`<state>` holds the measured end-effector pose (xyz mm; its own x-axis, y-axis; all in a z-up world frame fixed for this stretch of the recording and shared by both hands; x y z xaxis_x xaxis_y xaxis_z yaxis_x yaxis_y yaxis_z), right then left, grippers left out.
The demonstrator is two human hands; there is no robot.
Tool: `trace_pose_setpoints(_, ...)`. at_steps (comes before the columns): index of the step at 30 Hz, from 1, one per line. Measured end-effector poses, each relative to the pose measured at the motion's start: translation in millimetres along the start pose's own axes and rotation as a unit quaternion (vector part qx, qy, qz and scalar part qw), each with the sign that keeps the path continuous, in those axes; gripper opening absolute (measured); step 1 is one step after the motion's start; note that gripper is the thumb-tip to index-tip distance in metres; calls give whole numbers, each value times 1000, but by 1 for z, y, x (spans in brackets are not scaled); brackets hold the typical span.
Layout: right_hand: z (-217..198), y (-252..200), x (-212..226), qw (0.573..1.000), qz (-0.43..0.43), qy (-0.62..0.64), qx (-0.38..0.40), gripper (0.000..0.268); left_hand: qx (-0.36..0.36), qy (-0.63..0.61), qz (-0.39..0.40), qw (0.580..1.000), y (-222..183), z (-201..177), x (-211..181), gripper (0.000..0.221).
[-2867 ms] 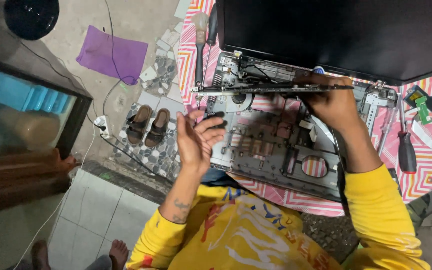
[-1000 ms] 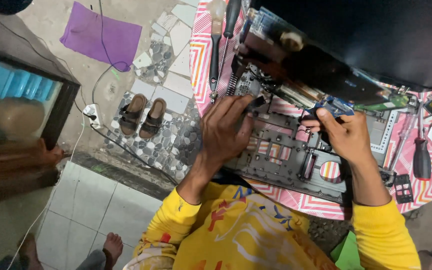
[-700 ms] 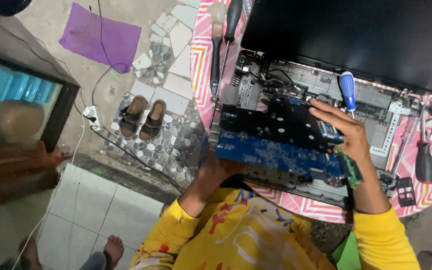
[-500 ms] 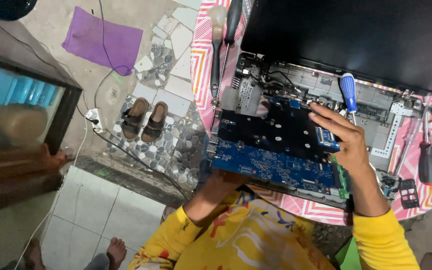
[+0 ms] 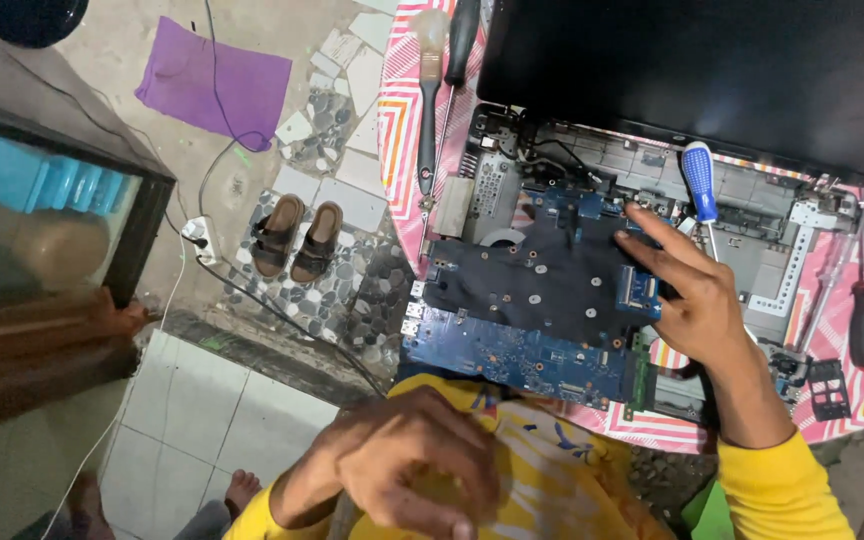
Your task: Removing screws and lifting the motherboard from a laptop chassis during a repair.
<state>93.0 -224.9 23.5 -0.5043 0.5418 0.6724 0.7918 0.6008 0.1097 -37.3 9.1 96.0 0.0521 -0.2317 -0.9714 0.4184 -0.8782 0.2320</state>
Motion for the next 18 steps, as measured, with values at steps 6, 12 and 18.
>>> trace_pose_setpoints(6, 2, -6, -7, 999, 13, -23, 38, 79, -357, 424, -113, 825, 11, -74, 29, 21)
trace_pose_setpoints(12, 3, -14, -5, 997, -14, -50, 50, 78, -309, 522, -208, 768, 26, -91, 76, 33)
trace_pose_setpoints(18, -2, -16, 1, 973, -30, -202, 110, 52, -334, 543, -175, 750, 29, -84, 87, 39)
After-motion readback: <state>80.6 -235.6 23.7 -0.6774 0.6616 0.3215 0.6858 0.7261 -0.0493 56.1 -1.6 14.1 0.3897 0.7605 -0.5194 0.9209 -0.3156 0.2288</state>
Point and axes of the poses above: each hand's wrist, its own y-axis towards the middle knuckle, its own z-axis out of the palm, x = y × z, the point moved 6 cm from there along y, towards the middle knuckle, and after that the axes turned 9 degrees about x, right-handed, at the moved point
